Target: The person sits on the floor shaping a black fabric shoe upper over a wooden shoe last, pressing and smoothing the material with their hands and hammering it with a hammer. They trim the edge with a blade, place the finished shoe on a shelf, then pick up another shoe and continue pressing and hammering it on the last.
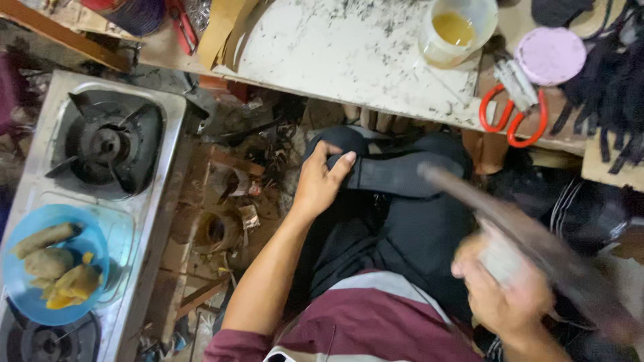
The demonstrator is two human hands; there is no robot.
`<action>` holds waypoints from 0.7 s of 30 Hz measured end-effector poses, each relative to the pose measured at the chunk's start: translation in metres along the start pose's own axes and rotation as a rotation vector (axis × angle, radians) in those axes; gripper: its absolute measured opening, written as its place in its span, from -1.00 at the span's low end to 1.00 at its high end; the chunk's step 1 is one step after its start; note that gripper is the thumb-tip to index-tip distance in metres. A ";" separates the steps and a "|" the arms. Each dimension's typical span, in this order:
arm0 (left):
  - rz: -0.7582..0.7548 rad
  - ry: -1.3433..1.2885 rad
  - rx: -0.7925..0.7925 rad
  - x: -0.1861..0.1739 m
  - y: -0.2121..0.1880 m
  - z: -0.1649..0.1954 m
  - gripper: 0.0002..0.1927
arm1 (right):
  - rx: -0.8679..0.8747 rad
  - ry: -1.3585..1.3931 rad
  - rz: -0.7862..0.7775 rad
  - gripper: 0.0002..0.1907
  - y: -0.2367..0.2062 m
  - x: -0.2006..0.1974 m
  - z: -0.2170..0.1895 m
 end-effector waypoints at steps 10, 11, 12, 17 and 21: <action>-0.099 0.915 0.308 -0.004 -0.014 0.069 -0.48 | 0.408 -0.759 -0.193 -0.72 -0.017 0.010 0.110; -0.036 1.090 0.409 0.009 -0.014 0.086 -0.43 | 0.339 -0.777 -0.190 -0.72 -0.012 0.009 0.104; -0.133 1.116 0.410 0.024 -0.010 0.091 -0.27 | 0.256 -0.783 -0.193 -0.72 -0.014 0.012 0.090; -0.319 1.261 0.390 0.069 -0.007 0.091 0.01 | 0.491 -0.393 0.002 -0.69 -0.013 -0.016 0.029; -0.371 1.277 0.359 0.075 -0.002 0.082 0.01 | -0.143 0.163 0.181 -0.70 -0.011 -0.021 -0.024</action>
Point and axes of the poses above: each hand's wrist, its own y-axis towards the middle knuckle, its own x-axis out of the palm, z = x × y, the point moved 7 cm from there along y, towards the middle knuckle, and after that the axes turned 14 degrees about -z, right-handed, at the moved point
